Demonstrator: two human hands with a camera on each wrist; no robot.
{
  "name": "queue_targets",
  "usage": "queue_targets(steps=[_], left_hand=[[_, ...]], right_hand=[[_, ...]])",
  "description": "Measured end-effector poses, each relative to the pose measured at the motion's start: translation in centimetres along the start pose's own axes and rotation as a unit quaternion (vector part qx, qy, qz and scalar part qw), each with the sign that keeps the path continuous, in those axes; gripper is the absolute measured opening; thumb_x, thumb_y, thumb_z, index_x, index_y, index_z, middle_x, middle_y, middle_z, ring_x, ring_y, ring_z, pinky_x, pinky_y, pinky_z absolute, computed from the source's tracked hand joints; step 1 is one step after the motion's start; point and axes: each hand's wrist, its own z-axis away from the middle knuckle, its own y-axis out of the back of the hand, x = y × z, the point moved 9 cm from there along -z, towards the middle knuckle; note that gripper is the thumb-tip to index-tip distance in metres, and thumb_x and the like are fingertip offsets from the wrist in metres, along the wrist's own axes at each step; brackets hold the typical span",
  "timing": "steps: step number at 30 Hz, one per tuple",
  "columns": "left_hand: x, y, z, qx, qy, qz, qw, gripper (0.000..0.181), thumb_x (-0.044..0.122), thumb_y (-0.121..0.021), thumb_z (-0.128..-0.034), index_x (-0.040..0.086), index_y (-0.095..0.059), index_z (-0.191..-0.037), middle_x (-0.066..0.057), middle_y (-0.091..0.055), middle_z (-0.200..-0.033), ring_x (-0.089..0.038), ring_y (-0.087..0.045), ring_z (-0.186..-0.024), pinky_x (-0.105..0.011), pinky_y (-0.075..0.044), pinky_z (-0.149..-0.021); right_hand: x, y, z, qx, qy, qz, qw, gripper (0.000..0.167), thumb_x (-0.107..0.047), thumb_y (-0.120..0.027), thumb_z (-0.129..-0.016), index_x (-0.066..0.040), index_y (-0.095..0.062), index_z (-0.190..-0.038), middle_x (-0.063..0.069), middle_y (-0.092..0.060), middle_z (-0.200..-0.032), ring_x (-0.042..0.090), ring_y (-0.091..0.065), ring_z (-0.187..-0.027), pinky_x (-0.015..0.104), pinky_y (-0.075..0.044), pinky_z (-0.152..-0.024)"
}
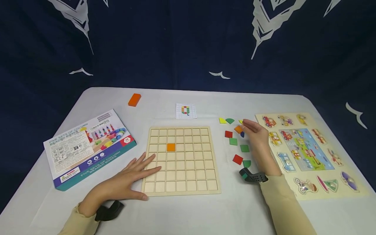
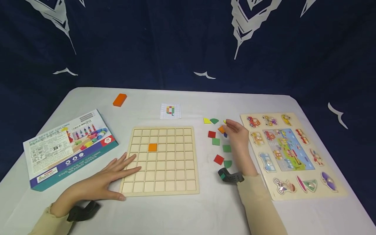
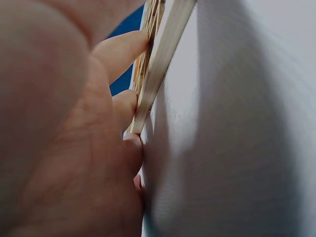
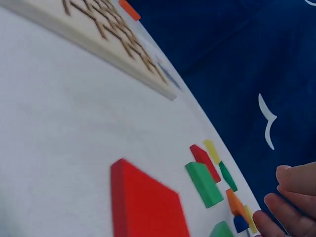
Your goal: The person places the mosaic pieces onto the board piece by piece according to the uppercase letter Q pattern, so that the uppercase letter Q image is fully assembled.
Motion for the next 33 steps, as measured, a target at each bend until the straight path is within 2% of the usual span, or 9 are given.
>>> queue_targets(steps=[3, 7, 11, 16, 21, 24, 27, 33], left_hand=[[-0.1, 0.0, 0.1, 0.001, 0.003, -0.002, 1.0, 0.081, 0.041, -0.077, -0.0728, 0.025, -0.04, -0.144, -0.006, -0.01, -0.155, -0.034, 0.003, -0.139, -0.061, 0.001, -0.104], [-0.1, -0.1, 0.0, 0.001, 0.0, -0.008, 1.0, 0.082, 0.043, -0.076, -0.0729, 0.025, -0.04, -0.144, -0.006, -0.01, -0.155, -0.034, 0.003, -0.139, -0.06, 0.0, -0.104], [-0.1, -0.1, -0.2, -0.002, 0.003, -0.011, 0.9999, 0.082, 0.042, -0.077, -0.0723, 0.026, -0.04, -0.144, -0.005, -0.01, -0.155, -0.034, 0.004, -0.139, -0.06, 0.0, -0.105], [0.0, -0.1, -0.3, -0.004, 0.008, -0.009, 0.9999, 0.083, 0.041, -0.078, -0.0713, 0.025, -0.04, -0.144, -0.006, -0.01, -0.155, -0.034, 0.004, -0.139, -0.059, 0.0, -0.105], [0.1, 0.0, -0.2, -0.005, 0.011, -0.003, 0.9999, 0.083, 0.039, -0.079, -0.0715, 0.024, -0.04, -0.144, -0.007, -0.01, -0.155, -0.033, 0.004, -0.139, -0.059, 0.001, -0.105], [0.1, 0.0, 0.0, -0.005, 0.007, -0.001, 1.0, 0.083, 0.038, -0.078, -0.0722, 0.024, -0.039, -0.144, -0.008, -0.01, -0.155, -0.033, 0.005, -0.139, -0.059, 0.001, -0.105], [0.2, 0.0, 0.0, -0.005, 0.004, 0.001, 1.0, 0.082, 0.038, -0.078, -0.0728, 0.024, -0.039, -0.144, -0.008, -0.01, -0.155, -0.034, 0.005, -0.139, -0.059, 0.001, -0.105], [0.1, 0.0, 0.0, -0.006, 0.008, -0.003, 0.9999, 0.083, 0.038, -0.078, -0.0722, 0.024, -0.039, -0.144, -0.007, -0.01, -0.155, -0.034, 0.004, -0.139, -0.057, 0.001, -0.106]], right_hand=[[-0.6, -0.3, 0.8, -0.005, 0.001, 0.004, 1.0, 0.04, -0.022, -0.058, -0.094, -0.009, -0.053, -0.132, 0.006, -0.055, -0.13, 0.017, -0.052, -0.115, 0.026, -0.04, -0.095], [-0.8, -0.6, 0.8, 0.008, 0.027, 0.058, 0.9979, 0.04, -0.014, -0.059, -0.093, -0.007, -0.054, -0.131, 0.008, -0.057, -0.127, 0.018, -0.053, -0.113, 0.026, -0.044, -0.091], [-0.9, -0.9, 0.6, 0.02, 0.063, 0.115, 0.9912, 0.04, -0.011, -0.064, -0.089, -0.006, -0.056, -0.128, 0.009, -0.059, -0.122, 0.021, -0.053, -0.111, 0.032, -0.045, -0.091], [-1.6, -1.2, 0.7, 0.035, 0.112, 0.156, 0.9808, 0.04, -0.009, -0.067, -0.087, -0.003, -0.058, -0.125, 0.014, -0.061, -0.117, 0.025, -0.054, -0.107, 0.036, -0.044, -0.091], [-2.3, -1.4, 0.9, 0.049, 0.154, 0.169, 0.9722, 0.035, -0.003, -0.067, -0.085, 0.001, -0.06, -0.12, 0.017, -0.063, -0.111, 0.028, -0.056, -0.102, 0.039, -0.044, -0.09], [-2.6, -1.5, 1.0, 0.055, 0.166, 0.176, 0.9688, 0.034, -0.001, -0.066, -0.085, 0.002, -0.06, -0.119, 0.017, -0.064, -0.108, 0.029, -0.057, -0.099, 0.04, -0.045, -0.087], [-2.7, -1.6, 1.1, 0.055, 0.171, 0.174, 0.9682, 0.034, -0.001, -0.065, -0.086, 0.001, -0.06, -0.119, 0.017, -0.064, -0.107, 0.029, -0.058, -0.098, 0.039, -0.046, -0.087], [-2.6, -1.6, 1.1, 0.046, 0.165, 0.154, 0.9732, 0.035, -0.004, -0.065, -0.087, 0.0, -0.06, -0.121, 0.015, -0.064, -0.109, 0.027, -0.059, -0.1, 0.038, -0.046, -0.089]])
